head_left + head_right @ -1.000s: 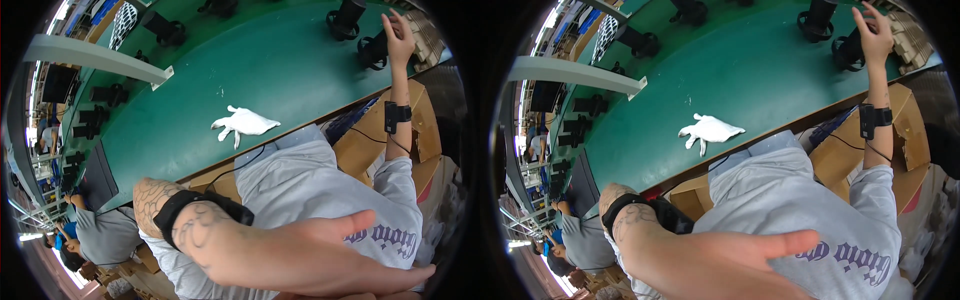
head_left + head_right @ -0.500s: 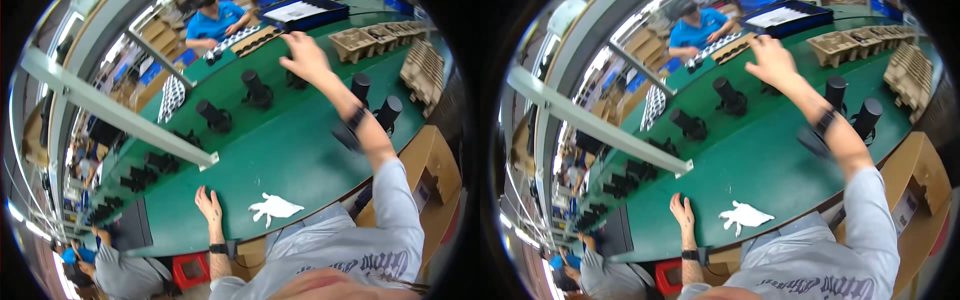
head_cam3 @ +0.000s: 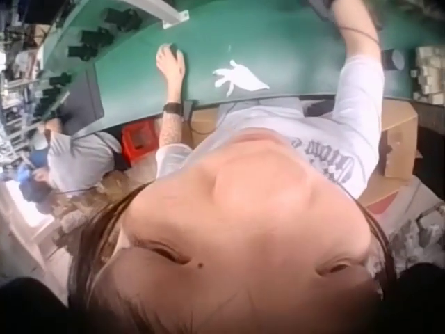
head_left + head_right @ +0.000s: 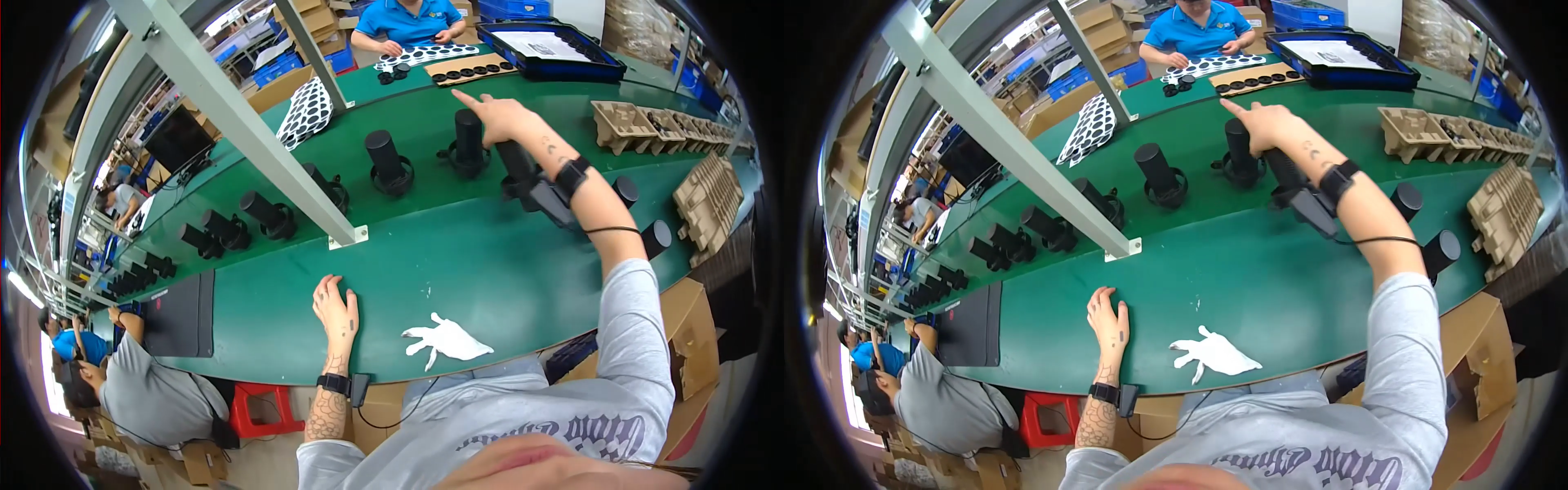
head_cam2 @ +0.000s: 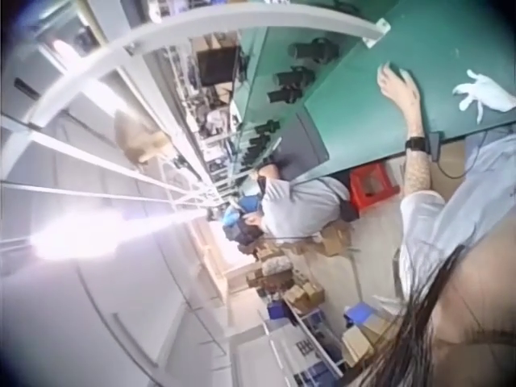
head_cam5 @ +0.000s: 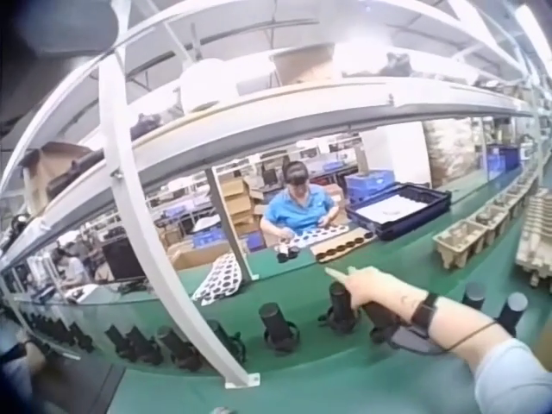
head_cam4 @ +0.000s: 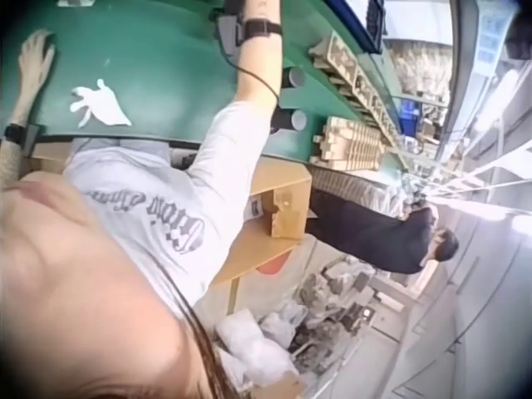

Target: The person folds a cardboard tray, places microphones into it, and then repeatedly picks up microphones to wipe them with a cloth before setting them back on the table.

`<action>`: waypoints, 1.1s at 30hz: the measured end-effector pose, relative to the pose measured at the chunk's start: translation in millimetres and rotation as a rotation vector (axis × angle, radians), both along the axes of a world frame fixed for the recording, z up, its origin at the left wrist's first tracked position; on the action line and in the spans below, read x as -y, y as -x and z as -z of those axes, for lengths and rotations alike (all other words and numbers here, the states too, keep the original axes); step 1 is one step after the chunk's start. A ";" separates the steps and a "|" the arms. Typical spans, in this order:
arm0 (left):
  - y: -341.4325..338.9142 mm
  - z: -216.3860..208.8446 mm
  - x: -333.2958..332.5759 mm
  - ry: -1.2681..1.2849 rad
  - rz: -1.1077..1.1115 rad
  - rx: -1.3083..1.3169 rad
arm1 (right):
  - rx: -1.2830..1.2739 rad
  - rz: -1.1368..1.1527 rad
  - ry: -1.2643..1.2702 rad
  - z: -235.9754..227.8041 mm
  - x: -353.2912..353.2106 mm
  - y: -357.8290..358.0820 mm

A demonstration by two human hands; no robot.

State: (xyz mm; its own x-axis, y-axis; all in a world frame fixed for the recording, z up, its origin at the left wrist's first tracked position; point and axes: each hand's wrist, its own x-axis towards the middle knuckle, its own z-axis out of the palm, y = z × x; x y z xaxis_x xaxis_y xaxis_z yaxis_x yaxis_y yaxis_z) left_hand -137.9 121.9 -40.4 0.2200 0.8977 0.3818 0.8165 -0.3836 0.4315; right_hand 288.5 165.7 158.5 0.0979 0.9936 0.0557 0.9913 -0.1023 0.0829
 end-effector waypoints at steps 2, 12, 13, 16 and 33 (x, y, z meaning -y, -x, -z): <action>-0.2 1.2 -2.7 -0.016 0.019 0.007 | -0.055 -0.015 -0.012 31.3 -16.6 -6.9; -8.9 -26.4 35.7 0.416 0.185 0.909 | -1.232 -0.155 -0.741 48.4 182.7 74.1; -24.1 -56.7 57.4 0.576 0.346 0.908 | -1.435 -0.174 -0.725 68.2 201.0 80.2; -57.5 -139.1 116.3 0.746 0.665 0.830 | -1.909 -0.235 -0.750 116.1 255.3 109.9; -63.8 -157.7 178.8 -0.067 0.879 0.339 | -2.613 -0.139 -0.503 122.5 284.8 159.4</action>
